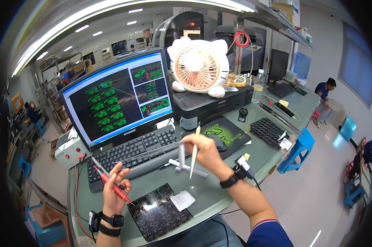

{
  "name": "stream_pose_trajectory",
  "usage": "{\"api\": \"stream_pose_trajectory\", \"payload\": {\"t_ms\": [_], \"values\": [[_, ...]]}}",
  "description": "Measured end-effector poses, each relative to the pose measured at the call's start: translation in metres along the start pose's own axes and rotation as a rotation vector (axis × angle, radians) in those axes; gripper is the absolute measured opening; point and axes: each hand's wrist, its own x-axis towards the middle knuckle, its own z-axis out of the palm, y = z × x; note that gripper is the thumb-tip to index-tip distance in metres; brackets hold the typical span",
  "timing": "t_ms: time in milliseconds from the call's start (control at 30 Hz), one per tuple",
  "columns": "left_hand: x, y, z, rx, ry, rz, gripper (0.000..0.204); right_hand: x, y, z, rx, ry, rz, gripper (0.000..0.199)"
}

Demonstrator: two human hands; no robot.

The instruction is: Testing a printed circuit board using multimeter probes and a computer interface.

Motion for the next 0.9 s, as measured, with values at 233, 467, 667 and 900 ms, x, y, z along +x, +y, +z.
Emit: {"api": "stream_pose_trajectory", "payload": {"t_ms": [233, 467, 667, 900], "values": [[0.004, -0.005, -0.004, 0.013, 0.015, -0.029, 0.037, 0.027, 0.135, -0.088, 0.27, 0.096, 0.444, 0.006], [0.003, -0.006, -0.006, 0.065, 0.069, -0.04, 0.033, 0.017, 0.176, -0.093, 0.175, 0.077, 0.626, 0.006], [0.005, -0.01, -0.005, 0.095, 0.072, -0.06, 0.03, 0.008, 0.202, -0.093, 0.11, 0.059, 0.757, 0.011], [0.003, -0.009, -0.001, 0.108, 0.09, -0.073, 0.029, -0.001, 0.21, -0.092, -0.036, 0.105, 0.689, 0.023]]}}
